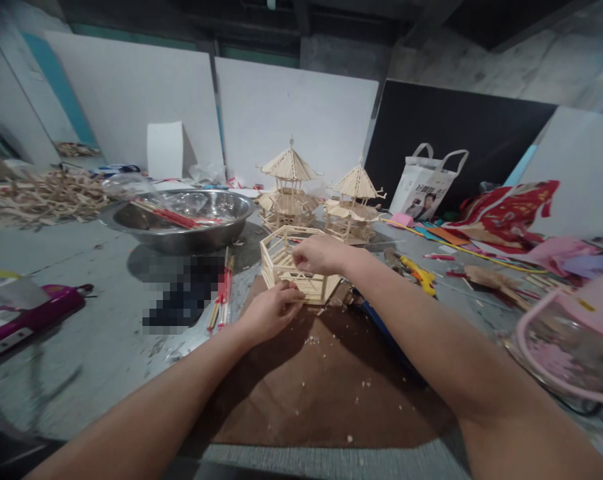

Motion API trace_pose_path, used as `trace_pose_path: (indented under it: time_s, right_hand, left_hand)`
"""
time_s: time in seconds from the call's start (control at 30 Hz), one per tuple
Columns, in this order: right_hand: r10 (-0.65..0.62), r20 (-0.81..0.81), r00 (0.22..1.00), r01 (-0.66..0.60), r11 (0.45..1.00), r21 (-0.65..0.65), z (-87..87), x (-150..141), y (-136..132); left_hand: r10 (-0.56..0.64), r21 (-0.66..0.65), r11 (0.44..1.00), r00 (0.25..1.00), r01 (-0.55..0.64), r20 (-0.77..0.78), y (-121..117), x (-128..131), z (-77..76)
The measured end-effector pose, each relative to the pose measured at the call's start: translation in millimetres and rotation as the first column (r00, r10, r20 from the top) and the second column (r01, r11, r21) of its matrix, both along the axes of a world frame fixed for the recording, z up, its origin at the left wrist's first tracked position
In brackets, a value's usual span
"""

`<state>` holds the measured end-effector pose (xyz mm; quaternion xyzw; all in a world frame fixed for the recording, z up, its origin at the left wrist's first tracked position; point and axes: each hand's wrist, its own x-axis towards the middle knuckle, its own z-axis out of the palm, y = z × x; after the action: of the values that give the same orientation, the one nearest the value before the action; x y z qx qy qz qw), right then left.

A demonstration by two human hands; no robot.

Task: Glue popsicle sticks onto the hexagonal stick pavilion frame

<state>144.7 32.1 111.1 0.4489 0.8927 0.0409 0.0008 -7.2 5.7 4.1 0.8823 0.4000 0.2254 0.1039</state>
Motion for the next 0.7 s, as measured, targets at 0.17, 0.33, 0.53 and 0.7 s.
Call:
trace_pose_path:
  time_s: [0.17,0.33,0.53,0.7]
  right_hand:
    - [0.003,0.005,1.0,-0.003,1.0,0.009,-0.4,-0.2,0.1]
    - [-0.001,-0.004,1.0,0.001,1.0,0.007,0.8,-1.5,-3.5]
    - [-0.005,0.008,1.0,0.005,1.0,0.03,3.5,-3.9,-7.7]
    - [0.006,-0.004,1.0,-0.006,0.999,0.042,3.5,-3.6,-8.9]
  left_hand:
    - [-0.005,-0.014,1.0,1.0,0.005,0.005,-1.3,0.6,2.6]
    - [-0.006,-0.004,1.0,1.0,0.006,0.006,-1.0,0.4,2.6]
    - [0.0,-0.011,1.0,1.0,0.0,0.009,-0.1,0.8,1.7]
    - [0.001,0.024,1.0,0.997,-0.003,0.074,-2.9,1.1,5.5]
